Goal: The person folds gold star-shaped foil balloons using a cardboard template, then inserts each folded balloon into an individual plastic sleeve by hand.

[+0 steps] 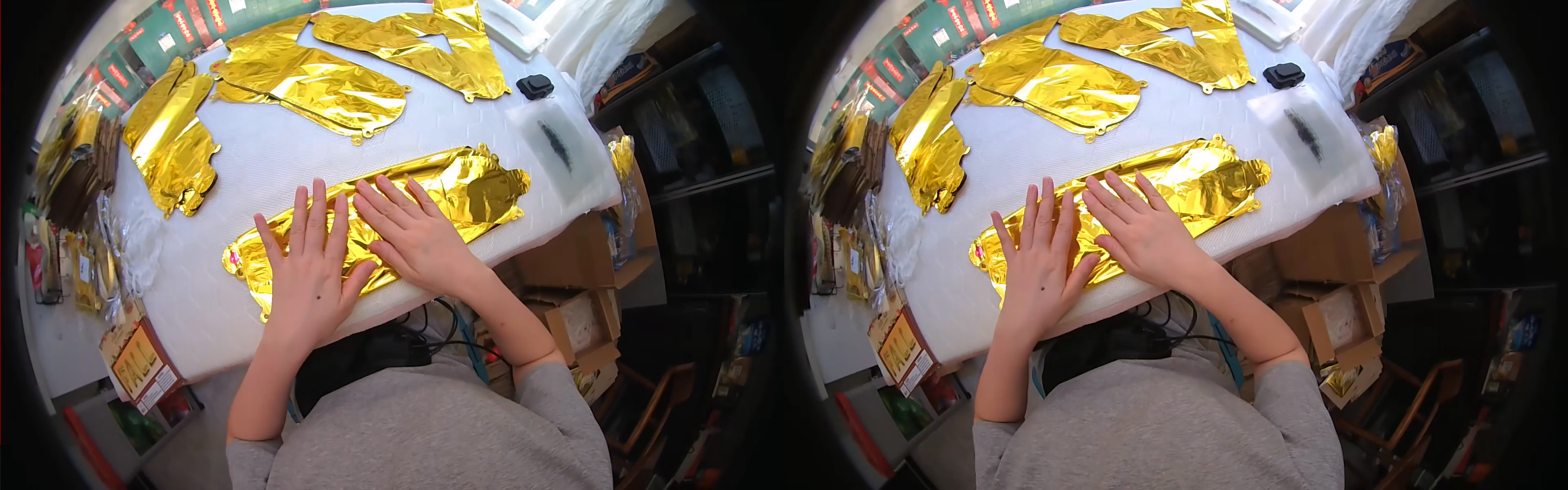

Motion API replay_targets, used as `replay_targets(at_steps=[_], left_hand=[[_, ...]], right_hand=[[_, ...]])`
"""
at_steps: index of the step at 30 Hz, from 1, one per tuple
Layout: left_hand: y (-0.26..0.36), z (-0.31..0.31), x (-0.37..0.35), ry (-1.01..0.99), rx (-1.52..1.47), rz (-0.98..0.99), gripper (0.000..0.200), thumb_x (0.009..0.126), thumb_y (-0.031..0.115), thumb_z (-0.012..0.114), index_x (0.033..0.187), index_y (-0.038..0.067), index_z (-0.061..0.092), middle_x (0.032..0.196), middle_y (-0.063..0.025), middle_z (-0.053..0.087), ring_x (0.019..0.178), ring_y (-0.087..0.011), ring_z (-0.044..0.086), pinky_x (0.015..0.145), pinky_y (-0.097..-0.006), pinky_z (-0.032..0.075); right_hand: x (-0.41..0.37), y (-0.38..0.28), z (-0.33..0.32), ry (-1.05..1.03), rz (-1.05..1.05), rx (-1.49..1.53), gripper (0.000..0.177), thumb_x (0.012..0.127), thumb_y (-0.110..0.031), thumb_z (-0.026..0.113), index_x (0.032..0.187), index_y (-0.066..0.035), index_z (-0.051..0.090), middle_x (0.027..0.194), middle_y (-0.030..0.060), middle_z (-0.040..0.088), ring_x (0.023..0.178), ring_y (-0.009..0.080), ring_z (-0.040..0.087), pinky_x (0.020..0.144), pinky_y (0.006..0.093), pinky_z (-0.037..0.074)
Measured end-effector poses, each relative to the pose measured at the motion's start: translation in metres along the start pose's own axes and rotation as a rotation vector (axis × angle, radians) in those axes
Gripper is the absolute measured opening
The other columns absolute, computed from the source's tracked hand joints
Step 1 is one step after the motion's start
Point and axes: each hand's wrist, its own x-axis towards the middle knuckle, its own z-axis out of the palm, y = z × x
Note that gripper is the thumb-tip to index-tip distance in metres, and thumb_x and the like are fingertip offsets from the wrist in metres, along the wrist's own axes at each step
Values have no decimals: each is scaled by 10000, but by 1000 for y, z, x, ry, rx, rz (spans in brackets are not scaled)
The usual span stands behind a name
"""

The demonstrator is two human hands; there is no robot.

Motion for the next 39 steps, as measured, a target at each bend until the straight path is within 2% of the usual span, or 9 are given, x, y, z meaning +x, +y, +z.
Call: replay_targets(at_steps=[2, 15, 18, 20, 28, 34, 36, 39], left_hand=[[-3, 0, 0, -53, -1, 13, 856, 1005, 608, 557, 1647, 73, 369, 1749, -192, 229, 1635, -381, 150, 1227, -746, -11], [-11, 7, -1, -84, -84, 22, 1016, 901, 701, 647, 1648, 72, 368, 1753, -173, 233, 1630, -404, 152, 1219, -758, 41], [-11, 7, 0, -86, -88, 20, 1023, 900, 702, 648, 1646, 61, 366, 1752, -178, 235, 1630, -405, 153, 1217, -761, 40], [-11, 8, -1, -93, -53, 14, 1089, 875, 731, 647, 1684, 95, 289, 1771, -146, 202, 1636, -390, 149, 1236, -726, 35], [-9, 3, 0, -93, -67, 15, 1206, 787, 796, 688, 1683, 95, 288, 1765, -145, 219, 1631, -394, 163, 1228, -741, 50], [-8, 4, 0, -67, -74, 17, 1207, 772, 801, 703, 1667, 87, 323, 1754, -150, 244, 1626, -394, 180, 1222, -751, 60], [-8, 5, 1, -57, -84, 29, 1199, 770, 807, 703, 1653, 74, 353, 1745, -162, 260, 1621, -401, 191, 1216, -763, 70], [-9, 8, 0, -46, -59, 25, 1202, 767, 814, 701, 1649, 73, 361, 1744, -158, 267, 1620, -396, 198, 1211, -768, 71]], right_hand=[[1, 1, 0, -12, -9, -19, 642, 1038, -309, 584, 1614, -76, 420, 1706, 106, 369, 1580, 308, 336, 1288, 527, 221], [-7, -7, -7, -43, 75, -125, 742, 1037, -387, 578, 1652, -50, 335, 1738, 124, 297, 1620, 305, 243, 1298, 544, 171], [-19, -8, -8, -56, 142, -86, 766, 1042, -401, 574, 1658, -31, 310, 1739, 145, 287, 1622, 318, 236, 1299, 530, 165], [-29, -6, -8, -67, 203, -60, 786, 1044, -409, 572, 1662, -15, 287, 1740, 172, 271, 1621, 333, 230, 1299, 517, 167], [-58, -1, -12, -29, 328, -91, 823, 1045, -437, 569, 1650, 35, 272, 1727, 248, 249, 1611, 384, 236, 1300, 510, 163], [-59, -22, -7, 97, 423, -128, 775, 1031, -340, 611, 1624, 57, 311, 1706, 263, 293, 1585, 417, 289, 1282, 532, 217], [-45, -41, -8, 63, 271, -23, 710, 1028, -272, 613, 1608, 48, 358, 1690, 248, 339, 1565, 409, 337, 1268, 530, 257], [-42, -51, 6, 73, 243, 83, 648, 1032, -233, 595, 1592, 33, 406, 1676, 225, 379, 1553, 387, 368, 1265, 512, 276]])
